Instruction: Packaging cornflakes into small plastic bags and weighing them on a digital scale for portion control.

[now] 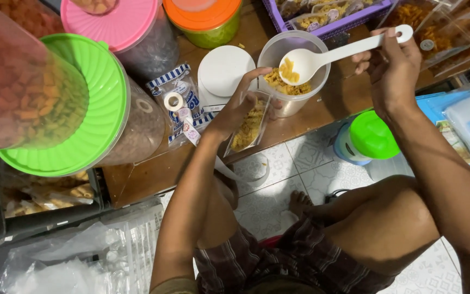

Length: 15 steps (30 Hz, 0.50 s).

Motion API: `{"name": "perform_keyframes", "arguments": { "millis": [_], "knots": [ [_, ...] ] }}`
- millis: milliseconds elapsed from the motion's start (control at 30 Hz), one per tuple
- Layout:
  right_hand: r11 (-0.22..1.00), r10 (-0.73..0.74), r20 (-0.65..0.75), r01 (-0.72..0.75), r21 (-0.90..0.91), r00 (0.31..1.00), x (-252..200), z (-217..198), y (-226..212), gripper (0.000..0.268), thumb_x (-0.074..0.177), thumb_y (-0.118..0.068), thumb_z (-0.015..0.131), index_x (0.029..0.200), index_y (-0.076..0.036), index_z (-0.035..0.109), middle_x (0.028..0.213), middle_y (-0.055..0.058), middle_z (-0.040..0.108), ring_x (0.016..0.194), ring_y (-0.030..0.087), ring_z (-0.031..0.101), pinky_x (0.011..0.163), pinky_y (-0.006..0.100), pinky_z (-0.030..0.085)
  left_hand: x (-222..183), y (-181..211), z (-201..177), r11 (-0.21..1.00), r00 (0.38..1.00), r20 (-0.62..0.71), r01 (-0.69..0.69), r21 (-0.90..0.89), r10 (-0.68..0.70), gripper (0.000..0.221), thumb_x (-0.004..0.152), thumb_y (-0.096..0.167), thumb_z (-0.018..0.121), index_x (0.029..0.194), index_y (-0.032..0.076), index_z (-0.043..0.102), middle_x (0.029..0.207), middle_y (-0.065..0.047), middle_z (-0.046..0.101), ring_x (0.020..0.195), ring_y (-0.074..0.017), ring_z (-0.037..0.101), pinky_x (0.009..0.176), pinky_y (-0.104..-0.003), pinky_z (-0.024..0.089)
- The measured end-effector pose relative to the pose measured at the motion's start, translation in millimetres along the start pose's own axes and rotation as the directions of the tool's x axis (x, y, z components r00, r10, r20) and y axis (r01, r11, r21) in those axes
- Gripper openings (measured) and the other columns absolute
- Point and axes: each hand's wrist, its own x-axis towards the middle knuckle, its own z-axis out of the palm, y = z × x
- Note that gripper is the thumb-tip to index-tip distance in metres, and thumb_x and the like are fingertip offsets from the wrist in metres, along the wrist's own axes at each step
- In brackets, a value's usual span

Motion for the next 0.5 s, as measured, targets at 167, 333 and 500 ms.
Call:
{"name": "perform_keyframes", "arguments": {
  "millis": [167, 333, 500],
  "knots": [
    [0.998, 0.045, -0.073, -0.042, 0.052, 0.996, -5, 2, -10, 0.024, 0.108, -0.032, 0.058, 0.113, -0.009, 0.061, 0.085, 0.011, 0.065, 0.078, 0.020, 0.075, 0.062, 0.025, 0.058, -3, 7, 6, 0.999, 1.000, -0.013, -0.008, 0.054, 0.009, 0.089, 0.088, 0.076, 0.058, 0.152, 0.020, 0.032, 0.109, -0.018, 0.073, 0.102, -0.0249, 0.074, 0.086, -0.041, 0.066],
    [0.983, 0.119, -0.089, -0.104, 0.154, 0.989, -6, 1, -15, 0.023, 0.105, -0.030, 0.059, 0.112, -0.009, 0.062, 0.087, 0.009, 0.068, 0.080, 0.017, 0.076, 0.066, 0.023, 0.063, -3, 10, 9, 0.995, 0.998, -0.031, 0.050, -0.084, -0.053, 0.094, 0.082, 0.072, 0.067, 0.153, 0.021, 0.032, 0.107, -0.021, 0.072, 0.090, -0.0288, 0.075, 0.082, -0.043, 0.067],
    [0.985, 0.138, -0.063, -0.130, 0.113, 0.988, -6, 1, -15, 0.022, 0.108, -0.030, 0.056, 0.112, -0.009, 0.061, 0.088, 0.010, 0.068, 0.081, 0.017, 0.077, 0.066, 0.022, 0.064, -4, 9, 8, 1.000, 0.999, -0.049, 0.014, 0.019, -0.013, 0.092, 0.084, 0.079, 0.062, 0.152, 0.023, 0.034, 0.137, -0.017, 0.054, 0.106, -0.0270, 0.070, 0.086, -0.040, 0.065]
  ]
}}
